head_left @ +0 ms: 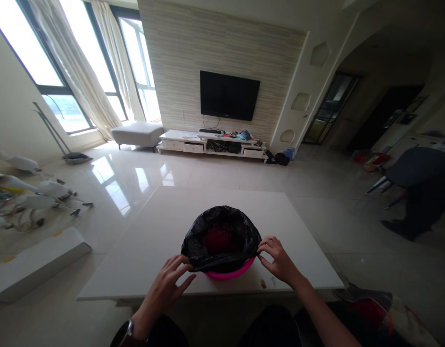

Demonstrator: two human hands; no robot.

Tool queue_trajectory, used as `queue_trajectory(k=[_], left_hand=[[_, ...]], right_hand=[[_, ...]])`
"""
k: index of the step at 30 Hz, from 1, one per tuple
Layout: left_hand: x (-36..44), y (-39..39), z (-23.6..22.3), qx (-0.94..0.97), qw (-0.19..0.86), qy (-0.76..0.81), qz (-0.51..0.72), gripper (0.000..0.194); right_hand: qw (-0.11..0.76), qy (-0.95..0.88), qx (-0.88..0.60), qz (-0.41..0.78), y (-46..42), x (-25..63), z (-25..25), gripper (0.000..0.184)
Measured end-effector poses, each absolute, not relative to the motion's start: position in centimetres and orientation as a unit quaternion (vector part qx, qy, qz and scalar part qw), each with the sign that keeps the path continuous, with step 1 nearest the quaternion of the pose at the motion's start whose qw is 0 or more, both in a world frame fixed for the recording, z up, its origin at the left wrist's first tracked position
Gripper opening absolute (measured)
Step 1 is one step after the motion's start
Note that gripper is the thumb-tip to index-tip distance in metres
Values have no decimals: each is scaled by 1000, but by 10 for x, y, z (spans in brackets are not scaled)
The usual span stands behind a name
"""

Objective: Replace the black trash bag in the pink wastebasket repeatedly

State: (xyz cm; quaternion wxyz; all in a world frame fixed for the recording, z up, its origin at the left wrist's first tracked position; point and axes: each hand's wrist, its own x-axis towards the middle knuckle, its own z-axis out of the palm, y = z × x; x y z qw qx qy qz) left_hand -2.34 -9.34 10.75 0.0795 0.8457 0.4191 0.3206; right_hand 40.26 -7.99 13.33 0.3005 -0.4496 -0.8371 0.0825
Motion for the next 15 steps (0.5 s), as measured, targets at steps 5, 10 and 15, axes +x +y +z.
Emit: queue_trajectory(k=[5,10,15], left_hand=[[-10,-108,89,862,74,406,295,12],[-2,-113,77,865,81,419,264,13],[3,-112,59,853,78,467,219,18]], right_hand=[[324,-834,-446,30,-98,401,102,17],[346,-827,-443,6,-105,395,82,18],[293,-835,-463,-44,-105,389,73,18]])
